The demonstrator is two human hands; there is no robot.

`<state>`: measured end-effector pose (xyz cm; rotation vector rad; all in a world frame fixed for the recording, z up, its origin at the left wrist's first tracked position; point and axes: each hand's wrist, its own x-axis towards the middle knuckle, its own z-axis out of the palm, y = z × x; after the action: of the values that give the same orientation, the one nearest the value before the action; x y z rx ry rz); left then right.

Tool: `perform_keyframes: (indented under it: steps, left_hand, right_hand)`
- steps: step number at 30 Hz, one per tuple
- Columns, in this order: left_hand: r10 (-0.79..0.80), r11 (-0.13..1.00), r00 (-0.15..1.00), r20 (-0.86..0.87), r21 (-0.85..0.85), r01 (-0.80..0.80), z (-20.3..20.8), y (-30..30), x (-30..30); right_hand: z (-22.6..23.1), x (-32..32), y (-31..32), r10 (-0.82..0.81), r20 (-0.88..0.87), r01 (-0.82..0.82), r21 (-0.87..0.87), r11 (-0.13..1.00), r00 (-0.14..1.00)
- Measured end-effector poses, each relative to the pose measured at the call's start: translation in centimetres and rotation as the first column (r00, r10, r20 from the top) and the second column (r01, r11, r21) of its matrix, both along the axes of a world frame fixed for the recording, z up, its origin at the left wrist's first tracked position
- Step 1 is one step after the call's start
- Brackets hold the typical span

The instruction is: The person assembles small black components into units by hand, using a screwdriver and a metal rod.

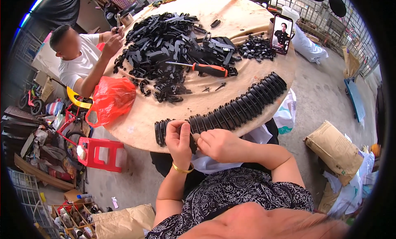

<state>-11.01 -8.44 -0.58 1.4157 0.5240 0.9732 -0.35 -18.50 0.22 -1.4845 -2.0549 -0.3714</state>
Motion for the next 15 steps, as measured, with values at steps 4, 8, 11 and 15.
perform_keyframes:
  steps: [4, 8, 11, 15]
  left_hand:
    - [0.105, 0.994, 0.991, 0.077, 0.021, -0.107, -0.3, -0.5, -0.1]
    - [0.190, 0.975, 0.973, 0.132, 0.096, -0.203, 0.4, 0.0, -0.4]
    - [0.154, 0.973, 0.972, 0.177, 0.146, -0.180, 0.7, 1.0, -1.2]
    - [0.202, 0.976, 0.979, 0.021, 0.074, -0.203, 1.1, 5.9, -5.5]
  right_hand:
    - [0.0, -1.0, -0.4, -0.004, -0.037, 0.000, -0.092, 0.996, 0.999]
    - [0.2, -2.3, 0.4, -0.042, -0.206, 0.026, -0.078, 0.997, 0.978]
    - [0.9, -1.8, 0.8, -0.051, -0.307, 0.016, -0.115, 0.993, 0.950]
    - [2.4, 2.4, 2.4, -0.229, -0.259, 0.191, -0.162, 0.968, 0.938]
